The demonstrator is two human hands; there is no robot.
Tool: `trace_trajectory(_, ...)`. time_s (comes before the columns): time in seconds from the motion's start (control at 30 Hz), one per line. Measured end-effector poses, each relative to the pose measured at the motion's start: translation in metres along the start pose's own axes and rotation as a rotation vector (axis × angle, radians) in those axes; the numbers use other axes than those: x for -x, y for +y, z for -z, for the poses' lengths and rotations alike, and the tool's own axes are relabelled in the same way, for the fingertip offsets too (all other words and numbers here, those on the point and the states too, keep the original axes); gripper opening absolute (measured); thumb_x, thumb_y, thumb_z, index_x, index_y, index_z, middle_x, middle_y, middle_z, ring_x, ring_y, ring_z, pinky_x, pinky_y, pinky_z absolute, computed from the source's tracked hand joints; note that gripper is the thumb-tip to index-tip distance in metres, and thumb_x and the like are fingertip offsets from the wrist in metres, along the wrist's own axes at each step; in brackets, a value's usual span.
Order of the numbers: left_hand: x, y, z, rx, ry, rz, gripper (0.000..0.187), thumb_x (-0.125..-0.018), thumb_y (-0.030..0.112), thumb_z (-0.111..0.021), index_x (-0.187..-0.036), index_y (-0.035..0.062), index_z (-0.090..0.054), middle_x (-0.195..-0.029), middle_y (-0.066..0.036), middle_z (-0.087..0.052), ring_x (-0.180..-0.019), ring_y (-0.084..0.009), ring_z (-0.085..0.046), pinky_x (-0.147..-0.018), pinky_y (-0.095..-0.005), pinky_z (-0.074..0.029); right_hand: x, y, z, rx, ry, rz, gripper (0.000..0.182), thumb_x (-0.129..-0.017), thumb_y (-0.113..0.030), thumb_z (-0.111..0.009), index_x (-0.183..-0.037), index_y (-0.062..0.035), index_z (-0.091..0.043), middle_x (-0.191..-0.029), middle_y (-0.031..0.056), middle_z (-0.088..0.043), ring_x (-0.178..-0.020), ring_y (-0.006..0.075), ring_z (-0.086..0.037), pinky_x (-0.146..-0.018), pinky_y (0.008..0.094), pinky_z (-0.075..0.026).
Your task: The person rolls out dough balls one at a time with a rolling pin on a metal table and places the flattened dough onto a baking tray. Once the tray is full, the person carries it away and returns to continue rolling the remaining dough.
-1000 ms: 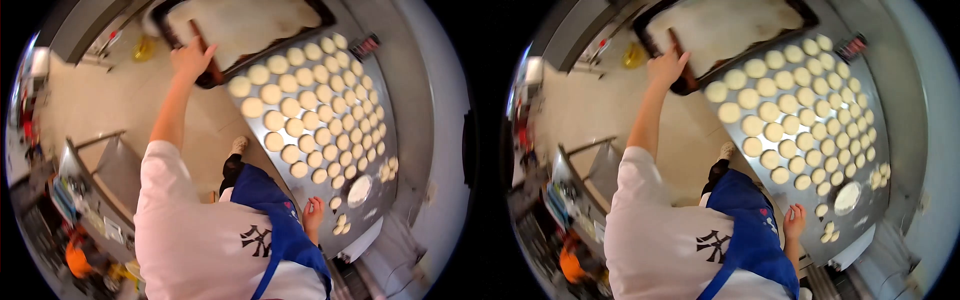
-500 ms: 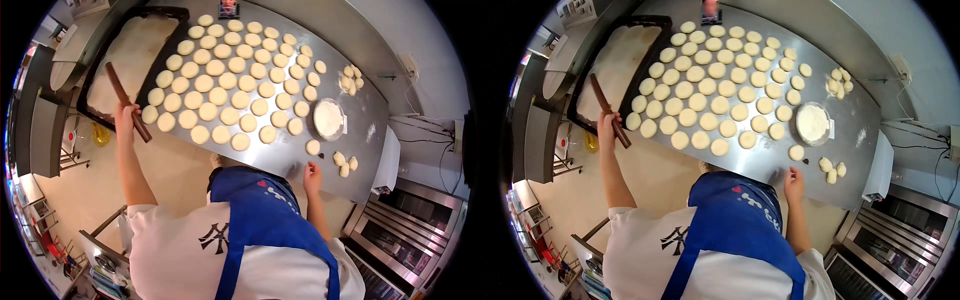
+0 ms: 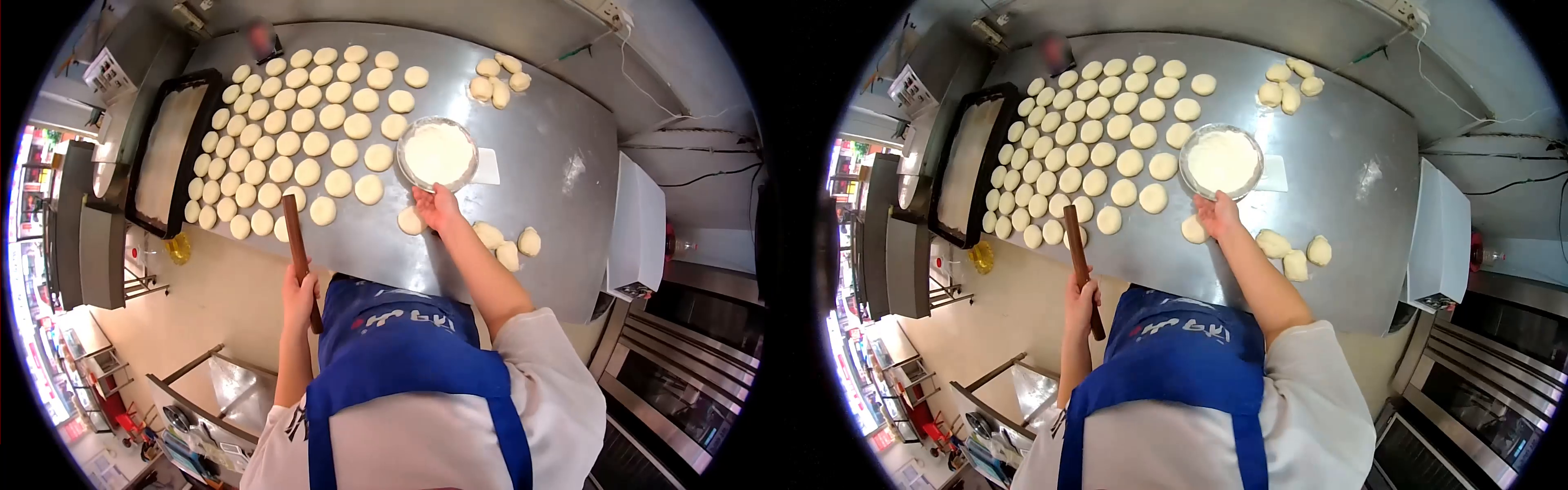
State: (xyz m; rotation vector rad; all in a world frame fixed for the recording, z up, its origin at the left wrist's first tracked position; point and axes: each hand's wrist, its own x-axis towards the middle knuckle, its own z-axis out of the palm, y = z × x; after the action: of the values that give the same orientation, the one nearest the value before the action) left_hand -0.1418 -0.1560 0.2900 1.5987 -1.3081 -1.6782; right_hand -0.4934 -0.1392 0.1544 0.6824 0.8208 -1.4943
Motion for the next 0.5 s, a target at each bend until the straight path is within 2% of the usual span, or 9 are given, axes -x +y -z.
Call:
trace_trajectory(0.17,0.023,-0.006,0.003,-0.231,0.039,-0.068,0.031,-0.092,0.013,-0.057,-0.121,0.0027,-0.053,-0.071,0.000,-0.052,-0.057,-0.0089,-0.051,-0.053,-0.0248,-0.042,-0.027,-0.048,0.000,0.003,-0.070,0.230,0.044,-0.106,-0.034,-0.029,-0.122,0.0038,-0.046,-0.092,0.0160,-0.066,-0.071,0.0197,-0.065,-0.050,0.0248,-0.050)
trace_trajectory(0.2,0.020,-0.008,0.005,-0.417,0.033,-0.073,0.033,-0.090,0.015,-0.059,-0.121,0.0027,-0.054,-0.081,-0.006,-0.059,-0.069,-0.0158,-0.057,-0.064,-0.0302,-0.046,-0.025,-0.059,0.000,0.030,-0.080,0.304,0.044,-0.106,-0.035,-0.030,-0.120,0.0032,-0.048,-0.088,0.0131,-0.066,-0.069,0.0176,-0.064,-0.049,0.0236,-0.048)
trace_trajectory(0.23,0.015,-0.011,0.007,-0.602,0.022,-0.080,0.036,-0.089,0.016,-0.061,-0.122,0.0027,-0.055,-0.090,-0.012,-0.065,-0.081,-0.0226,-0.064,-0.074,-0.0355,-0.050,-0.012,-0.065,-0.002,0.196,-0.018,0.413,0.043,-0.104,-0.036,-0.034,-0.112,0.0021,-0.052,-0.084,0.0106,-0.065,-0.067,0.0159,-0.061,-0.050,0.0244,-0.046)
trace_trajectory(0.27,0.010,-0.015,0.009,-0.609,0.019,-0.082,0.036,-0.089,0.016,-0.061,-0.122,0.0027,-0.055,-0.090,-0.012,-0.065,-0.081,-0.0226,-0.064,-0.074,-0.0355,-0.050,0.002,-0.070,-0.006,0.360,0.050,0.524,0.042,-0.103,-0.036,-0.037,-0.105,0.0010,-0.057,-0.080,0.0082,-0.064,-0.064,0.0142,-0.059,-0.051,0.0253,-0.045)
trace_trajectory(0.3,0.003,-0.021,0.009,-0.631,-0.042,-0.054,0.037,-0.088,0.018,-0.062,-0.121,0.0024,-0.055,-0.094,-0.014,-0.066,-0.088,-0.0267,-0.064,-0.079,-0.0379,-0.049,0.013,-0.070,-0.006,0.825,0.232,0.613,0.040,-0.098,-0.038,-0.048,-0.090,-0.0015,-0.062,-0.078,0.0060,-0.062,-0.060,0.0140,-0.054,-0.054,0.0290,-0.044)
trace_trajectory(0.33,-0.005,-0.022,0.007,-0.650,-0.107,-0.031,0.038,-0.088,0.021,-0.063,-0.121,0.0021,-0.055,-0.097,-0.017,-0.066,-0.094,-0.0308,-0.064,-0.084,-0.0403,-0.049,0.023,-0.051,0.001,1.126,0.224,0.817,0.036,-0.091,-0.038,-0.057,-0.087,-0.0033,-0.067,-0.085,0.0094,-0.065,-0.070,0.0196,-0.060,-0.064,0.0352,-0.049)
trace_trajectory(0.4,-0.016,-0.016,0.007,-0.708,-0.165,-0.101,0.038,-0.089,0.022,-0.064,-0.120,0.0021,-0.056,-0.097,-0.018,-0.066,-0.094,-0.0324,-0.065,-0.083,-0.0403,-0.049,0.034,-0.017,0.016,1.898,0.249,1.099,0.034,-0.087,-0.038,-0.063,-0.097,-0.0066,-0.070,-0.098,0.0124,-0.067,-0.090,0.0262,-0.061,-0.075,0.0407,-0.050)
trace_trajectory(0.43,-0.025,-0.021,0.009,-0.709,-0.214,-0.148,0.038,-0.089,0.022,-0.064,-0.120,0.0022,-0.057,-0.098,-0.018,-0.067,-0.094,-0.0324,-0.065,-0.083,-0.0405,-0.049,0.060,0.005,0.011,2.094,0.350,1.131,0.034,-0.084,-0.037,-0.067,-0.103,-0.0092,-0.070,-0.106,0.0128,-0.066,-0.106,0.0311,-0.057,-0.086,0.0449,-0.048)
trace_trajectory(0.5,-0.039,-0.029,0.015,-0.715,-0.293,-0.230,0.039,-0.088,0.022,-0.065,-0.121,0.0028,-0.057,-0.100,-0.020,-0.067,-0.093,-0.0344,-0.065,-0.082,-0.0415,-0.050,0.077,0.030,0.027,2.040,0.484,1.178,0.035,-0.080,-0.033,-0.070,-0.104,-0.0083,-0.069,-0.106,0.0111,-0.064,-0.107,0.0319,-0.056,-0.088,0.0450,-0.048)
